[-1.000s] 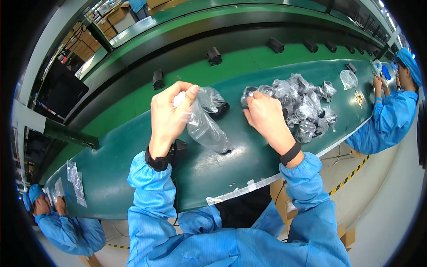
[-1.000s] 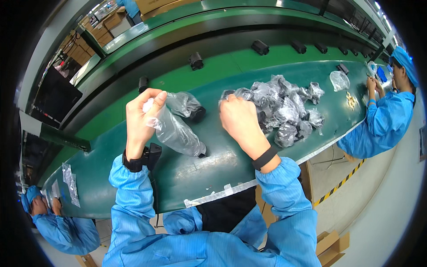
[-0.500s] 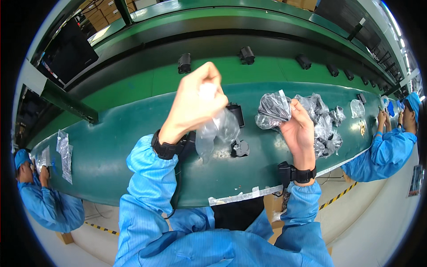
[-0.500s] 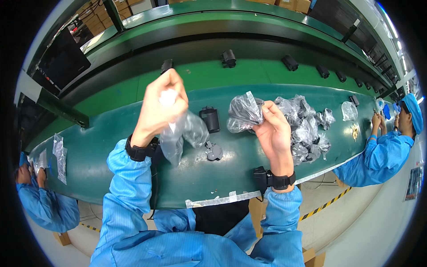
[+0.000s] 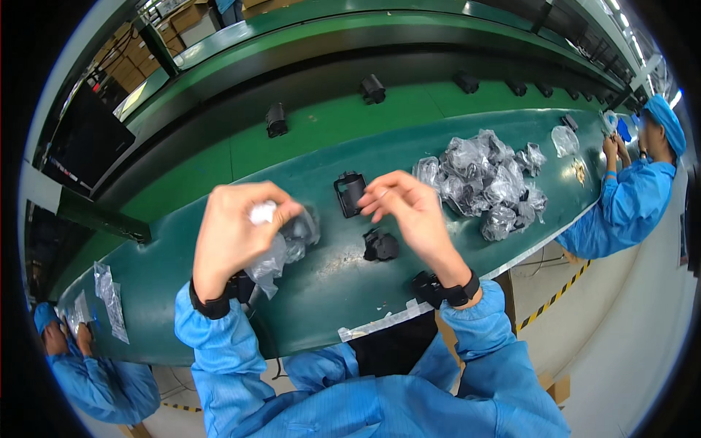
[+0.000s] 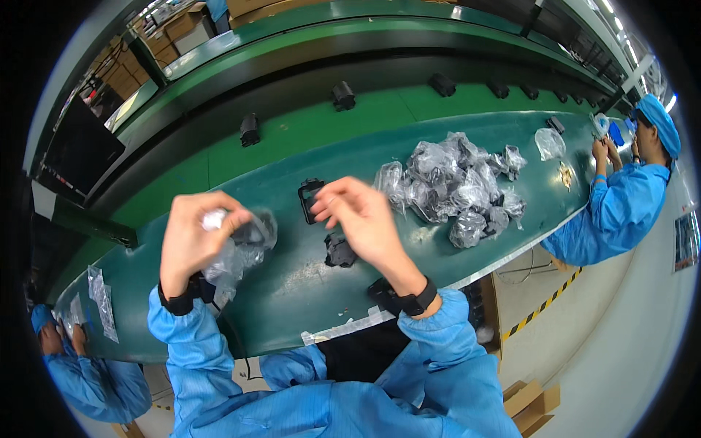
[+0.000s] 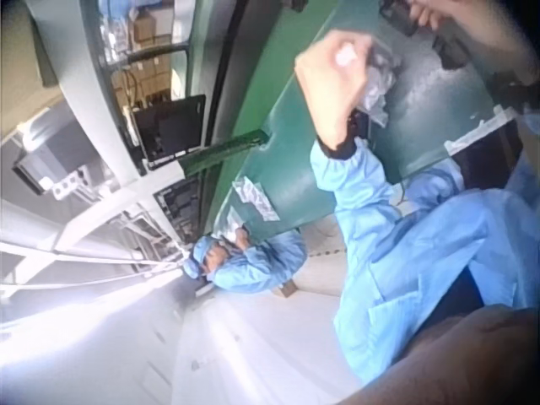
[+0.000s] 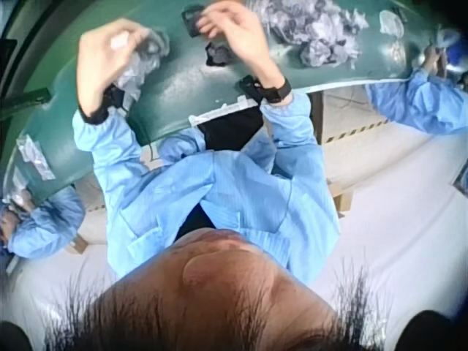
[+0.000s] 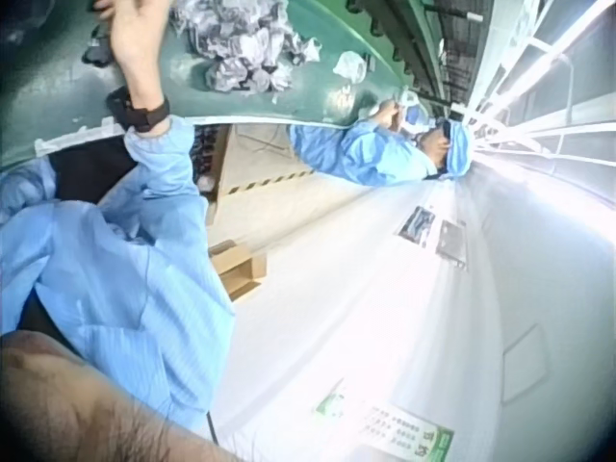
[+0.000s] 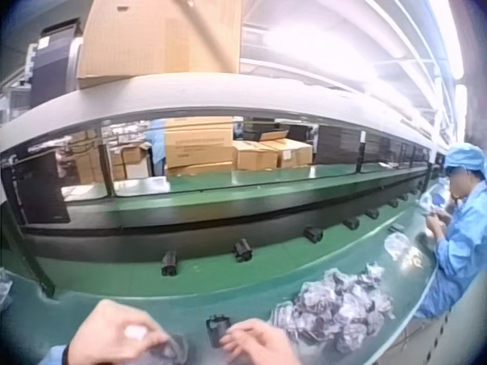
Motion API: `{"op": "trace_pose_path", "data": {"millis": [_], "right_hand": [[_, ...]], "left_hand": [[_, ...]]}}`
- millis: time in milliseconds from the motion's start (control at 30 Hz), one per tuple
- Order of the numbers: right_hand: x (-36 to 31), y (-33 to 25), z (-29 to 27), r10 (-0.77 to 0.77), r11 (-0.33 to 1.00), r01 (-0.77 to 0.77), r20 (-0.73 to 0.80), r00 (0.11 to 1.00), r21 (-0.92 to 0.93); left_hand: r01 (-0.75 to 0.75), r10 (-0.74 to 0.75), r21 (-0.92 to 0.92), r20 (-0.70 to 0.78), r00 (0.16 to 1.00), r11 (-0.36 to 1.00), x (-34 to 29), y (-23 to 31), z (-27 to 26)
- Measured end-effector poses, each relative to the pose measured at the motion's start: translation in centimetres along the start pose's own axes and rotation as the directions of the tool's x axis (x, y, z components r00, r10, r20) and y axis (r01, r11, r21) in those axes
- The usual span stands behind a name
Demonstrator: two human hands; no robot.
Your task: Packaging small black plastic components into plastic bags on an assembly line.
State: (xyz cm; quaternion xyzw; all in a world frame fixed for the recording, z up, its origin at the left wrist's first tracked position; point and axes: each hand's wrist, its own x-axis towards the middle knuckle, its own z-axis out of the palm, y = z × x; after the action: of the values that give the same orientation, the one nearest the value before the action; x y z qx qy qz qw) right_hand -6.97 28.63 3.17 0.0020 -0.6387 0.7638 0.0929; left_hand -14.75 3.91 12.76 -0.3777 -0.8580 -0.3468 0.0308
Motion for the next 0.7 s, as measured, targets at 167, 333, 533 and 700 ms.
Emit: {"op": "trace_pose_path", "data": {"millis": [167, 333, 533, 700], "right_hand": [[-1.0, -1.2, -4.0, -0.464, 0.598, 0.150, -0.187, 0.866, -0.787], [-2.0, -0.6, -5.7, -0.346, 0.203, -0.027, -0.098, 0.933, -0.979], [-1.7, -1.6, -6.7, -0.378, 0.304, 0.135, 0.011, 0.926, -0.943], [-2.8, -2.7, -6.2, 0.086, 0.909, -0.068, -0.024, 0.996, 0.410]], "left_hand": [[0.109, -0.112, -0.035, -0.128, 0.985, 0.993, -0.2, -0.6, 0.5], [0.103, -0.173, -0.438, -0.122, 0.977, 0.893, 0.4, -1.8, -1.7], [-0.089, -0.082, -0.568, -0.269, 0.960, 0.819, 2.1, -1.2, -0.6], [-0.074, -0.048, -0.634, -0.174, 0.983, 0.770, 2.0, -0.3, 1.7]]}}
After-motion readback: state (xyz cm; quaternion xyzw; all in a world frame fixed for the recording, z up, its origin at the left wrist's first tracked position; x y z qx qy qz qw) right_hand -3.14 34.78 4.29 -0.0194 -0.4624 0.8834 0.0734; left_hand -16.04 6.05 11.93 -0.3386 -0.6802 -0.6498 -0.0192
